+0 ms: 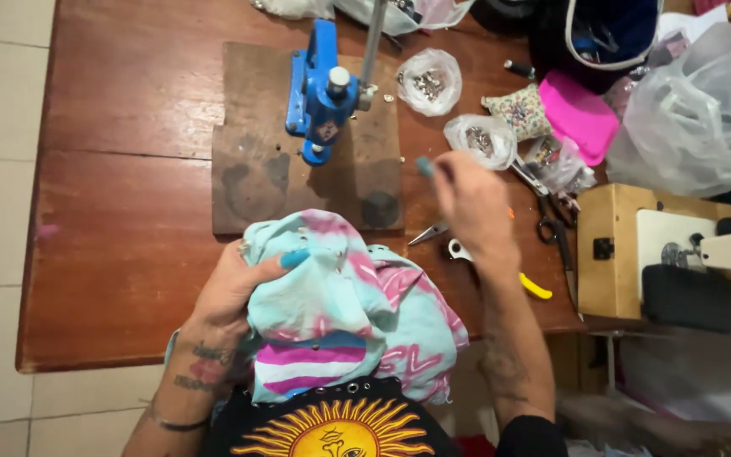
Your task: Attaching metal grommets to a fabric garment using a manual press and pliers
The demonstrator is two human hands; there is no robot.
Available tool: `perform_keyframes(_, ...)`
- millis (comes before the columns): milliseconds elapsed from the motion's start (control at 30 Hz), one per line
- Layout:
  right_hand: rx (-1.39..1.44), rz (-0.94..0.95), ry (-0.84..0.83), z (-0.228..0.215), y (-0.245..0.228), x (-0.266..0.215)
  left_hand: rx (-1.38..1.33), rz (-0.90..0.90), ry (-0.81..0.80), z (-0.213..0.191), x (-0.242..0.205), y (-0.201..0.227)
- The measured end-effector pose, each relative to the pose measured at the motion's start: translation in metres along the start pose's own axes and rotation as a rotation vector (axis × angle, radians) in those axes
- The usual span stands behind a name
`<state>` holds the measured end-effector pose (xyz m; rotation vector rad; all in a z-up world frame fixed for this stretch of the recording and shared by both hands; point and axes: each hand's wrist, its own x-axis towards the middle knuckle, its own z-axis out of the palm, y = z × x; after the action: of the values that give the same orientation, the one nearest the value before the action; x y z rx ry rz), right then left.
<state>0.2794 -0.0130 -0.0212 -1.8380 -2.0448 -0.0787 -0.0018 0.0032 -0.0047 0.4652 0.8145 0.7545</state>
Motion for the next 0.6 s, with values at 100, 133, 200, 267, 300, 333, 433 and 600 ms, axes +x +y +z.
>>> perform_keyframes(100,-0.318,0.091,0.071,-0.012,0.045,-0.006,-0.032,0.015,0.037,-0.006,0.009,-0.010)
perform_keyframes(133,-0.393,0.131,0.079,-0.015,0.059,-0.009,-0.072,0.017,0.075,-0.011,0.011,-0.016)
perform_keyframes(200,-0.470,0.140,0.035,-0.038,0.054,-0.004,-0.088,0.028,0.068,-0.016,0.016,-0.022)
perform_keyframes(267,-0.547,0.144,-0.009,-0.046,0.060,0.005,-0.108,0.042,0.063,-0.017,0.020,-0.024)
perform_keyframes(300,-0.482,0.192,-0.169,-0.041,0.067,0.010,-0.108,0.048,0.066,-0.016,0.021,-0.023)
perform_keyframes(333,-0.415,0.246,-0.330,-0.037,0.075,0.012,-0.106,0.048,0.067,-0.014,0.020,-0.022)
perform_keyframes(433,-0.416,0.376,-0.485,0.001,0.097,0.028,-0.086,0.065,0.046,-0.027,0.029,-0.030)
perform_keyframes(600,-0.490,0.361,-0.506,0.048,0.150,0.030,-0.099,0.092,0.038,-0.011,0.016,-0.017)
